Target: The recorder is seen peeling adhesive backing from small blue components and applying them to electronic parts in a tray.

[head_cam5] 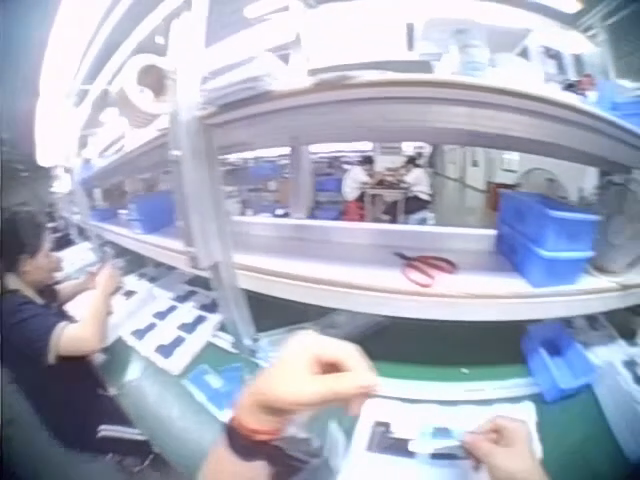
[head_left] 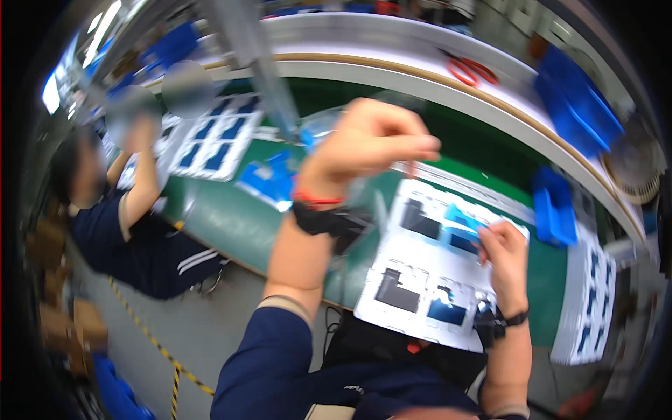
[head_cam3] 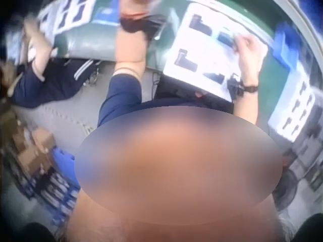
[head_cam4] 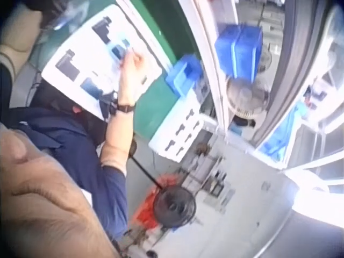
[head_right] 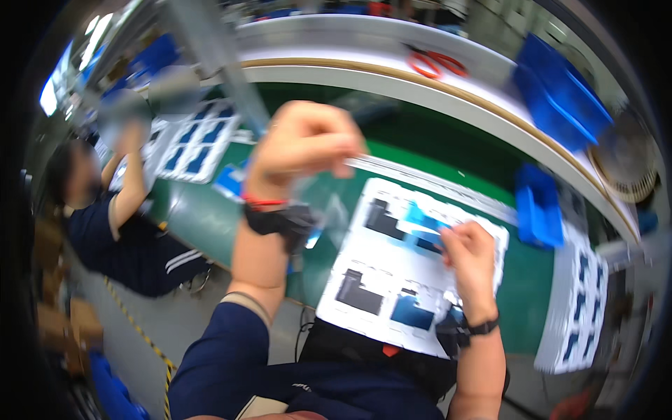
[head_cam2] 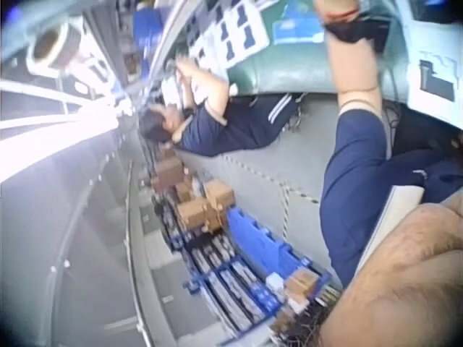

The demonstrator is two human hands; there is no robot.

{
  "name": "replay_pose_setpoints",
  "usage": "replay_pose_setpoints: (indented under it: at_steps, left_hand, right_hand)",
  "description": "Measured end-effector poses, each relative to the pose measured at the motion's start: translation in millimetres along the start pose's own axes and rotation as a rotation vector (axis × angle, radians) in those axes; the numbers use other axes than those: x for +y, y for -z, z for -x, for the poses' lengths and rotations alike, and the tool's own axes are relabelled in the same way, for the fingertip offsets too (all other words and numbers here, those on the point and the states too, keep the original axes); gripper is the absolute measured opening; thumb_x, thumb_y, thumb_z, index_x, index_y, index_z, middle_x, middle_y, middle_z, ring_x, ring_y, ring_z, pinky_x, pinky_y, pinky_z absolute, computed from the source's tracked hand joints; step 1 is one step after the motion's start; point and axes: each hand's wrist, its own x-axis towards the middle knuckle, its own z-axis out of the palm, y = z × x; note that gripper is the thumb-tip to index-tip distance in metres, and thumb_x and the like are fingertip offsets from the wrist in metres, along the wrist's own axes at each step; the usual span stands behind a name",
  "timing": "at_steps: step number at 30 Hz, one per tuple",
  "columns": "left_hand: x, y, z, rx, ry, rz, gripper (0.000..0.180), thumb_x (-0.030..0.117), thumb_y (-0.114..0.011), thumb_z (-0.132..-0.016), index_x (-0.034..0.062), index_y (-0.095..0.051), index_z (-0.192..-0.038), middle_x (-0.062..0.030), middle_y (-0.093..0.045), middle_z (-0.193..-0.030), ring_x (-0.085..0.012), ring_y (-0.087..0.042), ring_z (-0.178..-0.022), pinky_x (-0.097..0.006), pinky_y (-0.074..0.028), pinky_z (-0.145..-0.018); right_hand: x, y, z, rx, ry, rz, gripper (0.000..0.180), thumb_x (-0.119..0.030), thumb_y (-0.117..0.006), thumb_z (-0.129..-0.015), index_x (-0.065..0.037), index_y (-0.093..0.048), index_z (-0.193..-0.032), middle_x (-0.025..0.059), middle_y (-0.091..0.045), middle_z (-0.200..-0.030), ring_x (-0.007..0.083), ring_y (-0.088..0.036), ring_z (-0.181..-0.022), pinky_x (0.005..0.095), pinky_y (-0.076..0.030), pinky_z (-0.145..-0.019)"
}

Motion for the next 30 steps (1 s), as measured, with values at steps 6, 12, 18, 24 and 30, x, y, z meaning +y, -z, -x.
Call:
replay_pose_setpoints:
  at_steps: [6,12,18,24,30]
  left_hand:
    - [18,29,10,-0.772,-0.659,0.416,0.032,0.022,-0.078,-0.075,-0.0082,-0.068,-0.079,-0.0154,-0.066,-0.067,-0.0198,-0.062,-0.049,-0.023,-0.043,-0.040]
    - [64,-8,61,-0.944,-0.761,0.261,0.026,0.023,-0.067,-0.079,-0.0004,-0.060,-0.070,-0.0068,-0.054,-0.062,-0.0163,-0.049,-0.046,-0.025,-0.037,-0.043]
    - [66,-10,66,-0.975,-0.801,0.259,0.011,0.005,-0.059,-0.069,0.0026,-0.055,-0.059,-0.0046,-0.052,-0.060,-0.0122,-0.046,-0.045,-0.025,-0.033,-0.039]
    - [50,-11,57,-1.084,-0.800,0.342,0.028,0.018,-0.061,-0.073,0.0097,-0.049,-0.049,-0.0008,-0.043,-0.050,-0.0153,-0.045,-0.045,-0.028,-0.034,-0.046]
    - [46,-8,65,-1.060,-0.787,0.353,0.028,0.021,-0.061,-0.069,0.0117,-0.046,-0.048,0.0003,-0.040,-0.049,-0.0178,-0.046,-0.046,-0.030,-0.036,-0.049]
  right_hand:
    - [8,-37,-24,-0.083,-0.186,0.022,0.012,-0.004,-0.064,-0.083,-0.003,-0.054,-0.076,0.0086,-0.061,-0.063,0.0052,-0.046,-0.040,0.0189,-0.033,-0.034]
    - [28,-41,-26,-0.055,-0.215,0.084,0.012,-0.003,-0.064,-0.082,-0.003,-0.055,-0.075,0.0082,-0.062,-0.063,0.0042,-0.044,-0.039,0.0190,-0.032,-0.033]
    - [34,-46,-26,-0.064,-0.202,0.091,0.010,-0.004,-0.066,-0.081,0.000,-0.058,-0.075,0.0072,-0.064,-0.064,0.0061,-0.053,-0.049,0.0194,-0.040,-0.045]
    - [46,-42,-32,-0.058,-0.116,0.097,0.010,-0.002,-0.065,-0.081,0.000,-0.059,-0.074,0.0068,-0.064,-0.065,0.0079,-0.060,-0.059,0.0194,-0.045,-0.055]
    - [41,-42,-33,-0.064,-0.148,0.097,0.010,-0.002,-0.066,-0.081,0.001,-0.059,-0.074,0.0070,-0.064,-0.065,0.0082,-0.060,-0.058,0.0194,-0.045,-0.055]
